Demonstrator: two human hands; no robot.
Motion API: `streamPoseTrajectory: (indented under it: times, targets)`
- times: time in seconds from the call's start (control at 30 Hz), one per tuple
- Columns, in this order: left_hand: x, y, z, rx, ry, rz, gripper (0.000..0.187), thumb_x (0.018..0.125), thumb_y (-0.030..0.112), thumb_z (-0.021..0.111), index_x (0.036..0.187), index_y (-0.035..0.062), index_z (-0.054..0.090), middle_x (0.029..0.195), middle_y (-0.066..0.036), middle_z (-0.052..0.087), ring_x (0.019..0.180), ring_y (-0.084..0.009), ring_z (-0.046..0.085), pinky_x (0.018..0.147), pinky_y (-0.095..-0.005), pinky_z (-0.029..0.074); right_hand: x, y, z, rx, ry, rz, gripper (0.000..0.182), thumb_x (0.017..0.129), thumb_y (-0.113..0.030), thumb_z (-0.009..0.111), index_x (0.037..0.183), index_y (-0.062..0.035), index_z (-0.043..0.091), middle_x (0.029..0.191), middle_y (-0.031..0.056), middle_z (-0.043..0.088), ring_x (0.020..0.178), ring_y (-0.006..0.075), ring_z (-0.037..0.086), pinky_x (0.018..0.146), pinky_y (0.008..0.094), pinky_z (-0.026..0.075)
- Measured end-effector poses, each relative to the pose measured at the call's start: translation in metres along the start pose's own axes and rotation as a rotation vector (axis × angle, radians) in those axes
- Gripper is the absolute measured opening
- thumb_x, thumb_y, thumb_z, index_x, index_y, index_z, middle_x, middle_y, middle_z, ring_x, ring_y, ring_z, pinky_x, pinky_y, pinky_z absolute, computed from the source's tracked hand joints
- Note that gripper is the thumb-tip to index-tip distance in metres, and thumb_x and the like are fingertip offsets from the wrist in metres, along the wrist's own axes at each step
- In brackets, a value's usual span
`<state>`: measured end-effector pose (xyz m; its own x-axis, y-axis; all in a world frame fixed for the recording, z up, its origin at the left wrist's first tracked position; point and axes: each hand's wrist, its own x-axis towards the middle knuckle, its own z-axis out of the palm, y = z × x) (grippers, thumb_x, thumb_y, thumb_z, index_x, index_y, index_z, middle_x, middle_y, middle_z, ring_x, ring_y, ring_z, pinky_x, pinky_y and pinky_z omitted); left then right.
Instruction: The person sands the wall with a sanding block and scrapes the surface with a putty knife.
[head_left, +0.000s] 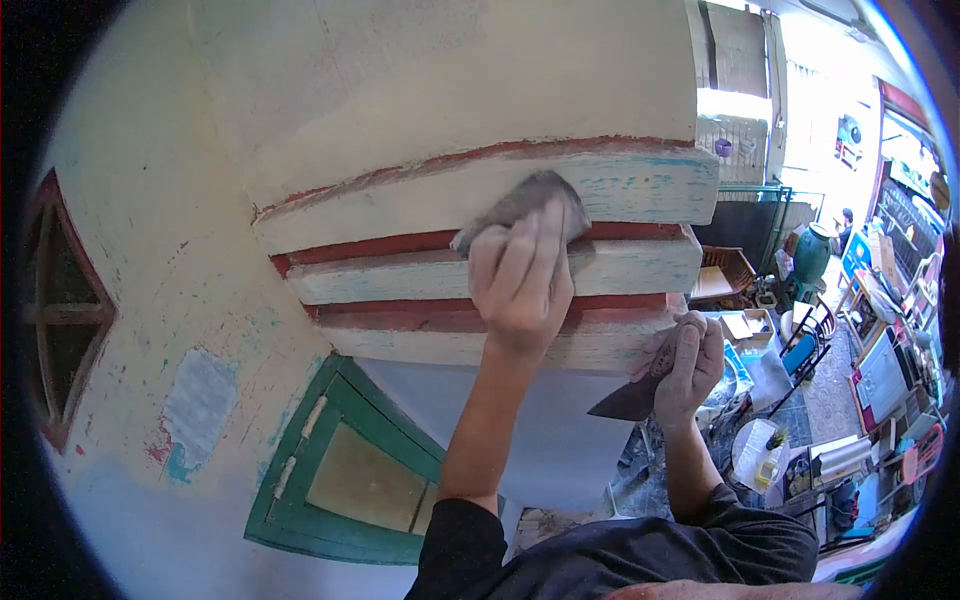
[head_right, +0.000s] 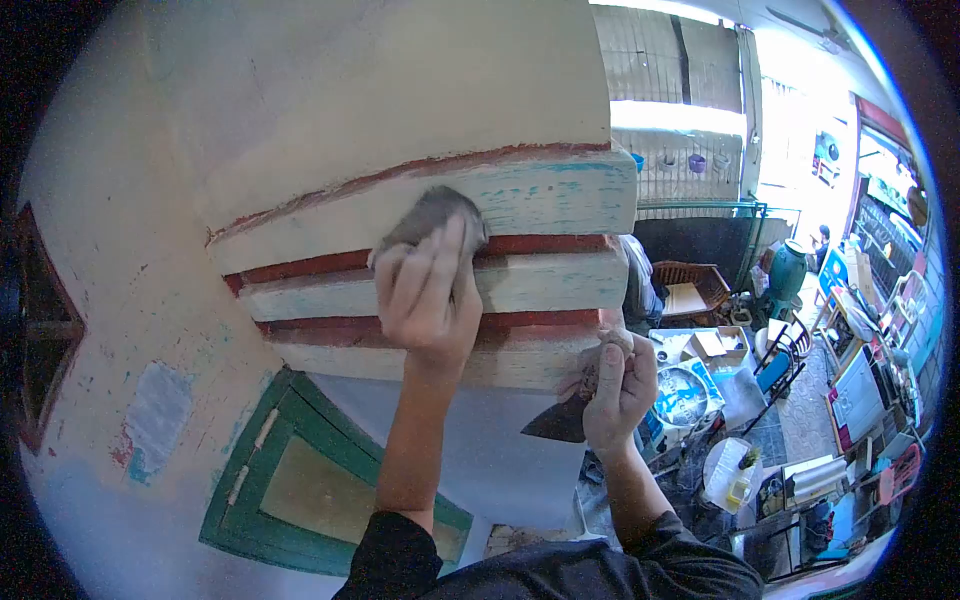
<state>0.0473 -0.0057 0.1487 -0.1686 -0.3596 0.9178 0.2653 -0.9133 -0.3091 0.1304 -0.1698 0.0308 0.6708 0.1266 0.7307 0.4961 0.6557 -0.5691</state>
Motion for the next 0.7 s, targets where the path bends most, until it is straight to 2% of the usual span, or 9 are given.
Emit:
streamPoseTrajectory:
  times: [0.07,0.17,0.23,0.3,0.47,0.53,0.7]
  targets:
    - [0.000,0.005,-0.006,-0.043,-0.067,-0.077,0.035,0.070,-0.008,0.079,0.105,0.0021,0.078,0.083,-0.006,0.068,0.071,-0.0229,0.057,0.072,-0.0375,0.048,0.001,0.004,-0.004,-0.007,-0.020,-0.018,0.024,0.111,-0.020,0.039,0.112,0.0010,0.051,0.067,0.0085,0.060,0.042,0.0125,0.055,0.041,0.0208,0.045]
    - [0.023,-0.006,0.000,-0.004,-0.065,-0.083,0.037,0.069,-0.008,0.079,0.105,0.0021,0.078,0.086,-0.007,0.070,0.071,-0.0229,0.057,0.072,-0.0374,0.049,0.002,0.005,-0.008,-0.101,-0.022,-0.056,0.024,0.111,-0.020,0.039,0.111,0.0014,0.051,0.067,0.0087,0.060,0.041,0.0132,0.055,0.040,0.0218,0.045]
    - [0.017,0.003,0.001,-0.011,-0.058,-0.109,0.037,0.068,-0.007,0.079,0.104,0.0021,0.078,0.088,-0.007,0.070,0.072,-0.0236,0.058,0.072,-0.0373,0.049,0.004,-0.007,-0.003,0.063,-0.014,0.027,0.022,0.109,-0.019,0.043,0.112,0.0019,0.049,0.069,0.0089,0.061,0.045,0.0120,0.057,0.043,0.0250,0.050]
    - [0.005,0.013,-0.003,0.015,-0.050,-0.081,0.036,0.067,-0.008,0.079,0.102,0.0026,0.078,0.080,-0.005,0.066,0.072,-0.0228,0.057,0.070,-0.0367,0.049,0.001,-0.009,-0.001,0.077,-0.030,0.029,0.022,0.109,-0.019,0.043,0.112,0.0019,0.049,0.069,0.0094,0.061,0.045,0.0121,0.057,0.043,0.0249,0.051]
    - [0.019,-0.005,-0.001,-0.014,-0.061,-0.065,0.037,0.068,-0.008,0.078,0.103,0.0029,0.078,0.083,-0.005,0.068,0.074,-0.0247,0.057,0.073,-0.0375,0.050,0.007,-0.010,0.000,0.081,-0.078,-0.002,0.023,0.109,-0.020,0.044,0.112,0.0018,0.049,0.068,0.0097,0.063,0.047,0.0124,0.061,0.045,0.0242,0.051]
    - [0.027,-0.005,0.000,-0.010,-0.063,-0.119,0.039,0.069,-0.008,0.077,0.106,0.0029,0.078,0.087,-0.006,0.071,0.074,-0.0254,0.058,0.075,-0.0377,0.050,0.014,-0.007,-0.004,-0.199,-0.115,-0.248,0.023,0.109,-0.021,0.046,0.112,0.0016,0.050,0.069,0.0094,0.066,0.051,0.0118,0.064,0.048,0.0229,0.051]
    - [-0.005,0.010,-0.002,-0.039,-0.061,-0.035,0.041,0.065,-0.004,0.073,0.106,0.0000,0.076,0.088,-0.007,0.065,0.075,-0.0277,0.054,0.073,-0.0394,0.048,0.023,-0.002,-0.008,-0.274,-0.094,-0.294,0.023,0.108,-0.021,0.048,0.108,0.0009,0.054,0.069,0.0071,0.069,0.053,0.0074,0.061,0.051,0.0200,0.046]
